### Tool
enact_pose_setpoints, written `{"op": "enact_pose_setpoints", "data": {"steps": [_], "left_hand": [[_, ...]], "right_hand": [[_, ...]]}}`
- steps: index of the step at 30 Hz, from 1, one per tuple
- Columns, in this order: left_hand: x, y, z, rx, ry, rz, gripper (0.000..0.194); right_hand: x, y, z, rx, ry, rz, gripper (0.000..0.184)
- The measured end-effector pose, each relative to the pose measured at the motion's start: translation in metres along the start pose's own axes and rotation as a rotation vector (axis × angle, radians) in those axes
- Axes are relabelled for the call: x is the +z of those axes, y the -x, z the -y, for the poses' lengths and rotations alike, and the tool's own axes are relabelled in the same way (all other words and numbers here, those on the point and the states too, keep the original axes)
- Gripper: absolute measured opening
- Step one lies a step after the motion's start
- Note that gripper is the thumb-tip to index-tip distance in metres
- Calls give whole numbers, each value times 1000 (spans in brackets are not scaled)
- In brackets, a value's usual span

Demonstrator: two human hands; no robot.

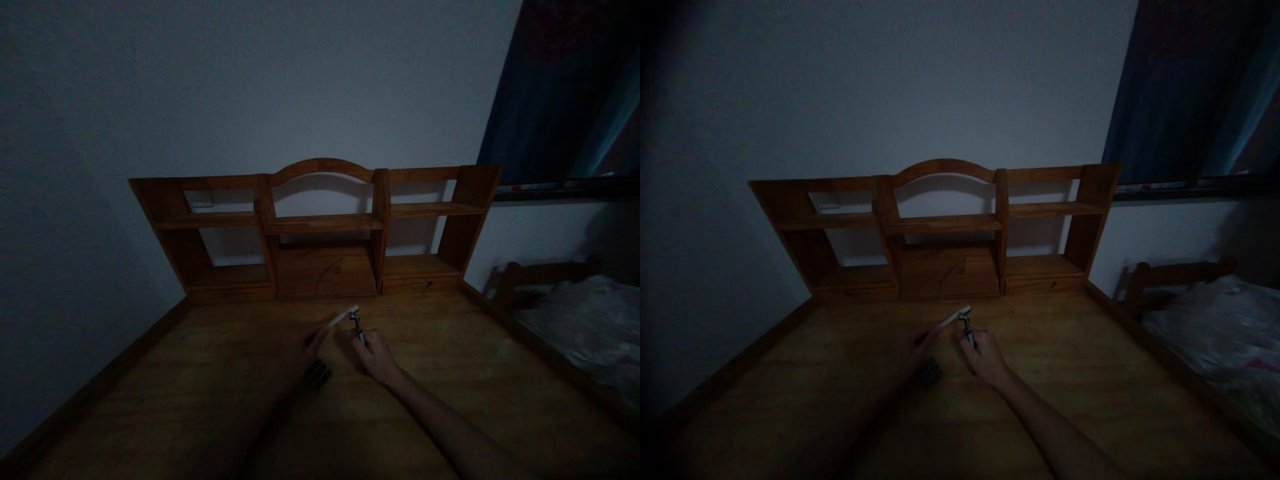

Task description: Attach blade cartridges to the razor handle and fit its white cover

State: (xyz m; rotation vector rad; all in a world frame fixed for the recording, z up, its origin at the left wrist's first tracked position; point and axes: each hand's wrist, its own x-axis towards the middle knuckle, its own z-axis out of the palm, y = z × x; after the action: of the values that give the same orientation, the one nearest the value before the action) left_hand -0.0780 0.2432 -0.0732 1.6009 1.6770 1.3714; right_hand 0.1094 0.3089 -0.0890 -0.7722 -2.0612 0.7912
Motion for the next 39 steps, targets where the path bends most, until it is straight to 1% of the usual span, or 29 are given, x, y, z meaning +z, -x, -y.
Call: {"op": "enact_pose_setpoints", "data": {"steps": [3,7,13,20,24,28,31,35,39], "left_hand": [[0,-1,1,10,7,7,40],[0,0,0,13,-5,-20,40],[-2,1,-3,29,3,10,39],[-3,1,-6,2,26,-44,43],[-3,1,-5,-3,30,-99,43],[-4,1,-5,-25,32,-77,43],[-3,1,-5,-13,49,-87,44],[-3,-1,-2,4,54,-67,43],[-3,-1,-1,3,51,-82,42]], "right_hand": [[-1,0,2,-5,15,9,43],[-3,-1,4,-26,25,12,43],[-2,-1,5,-44,75,14,46],[-4,0,10,-36,94,22,44],[-3,0,9,-24,107,9,45],[-3,-1,9,-23,120,13,45],[-3,-1,9,-12,115,15,45],[-3,-1,9,-26,104,16,43],[-3,-1,8,-21,107,6,44]]}}
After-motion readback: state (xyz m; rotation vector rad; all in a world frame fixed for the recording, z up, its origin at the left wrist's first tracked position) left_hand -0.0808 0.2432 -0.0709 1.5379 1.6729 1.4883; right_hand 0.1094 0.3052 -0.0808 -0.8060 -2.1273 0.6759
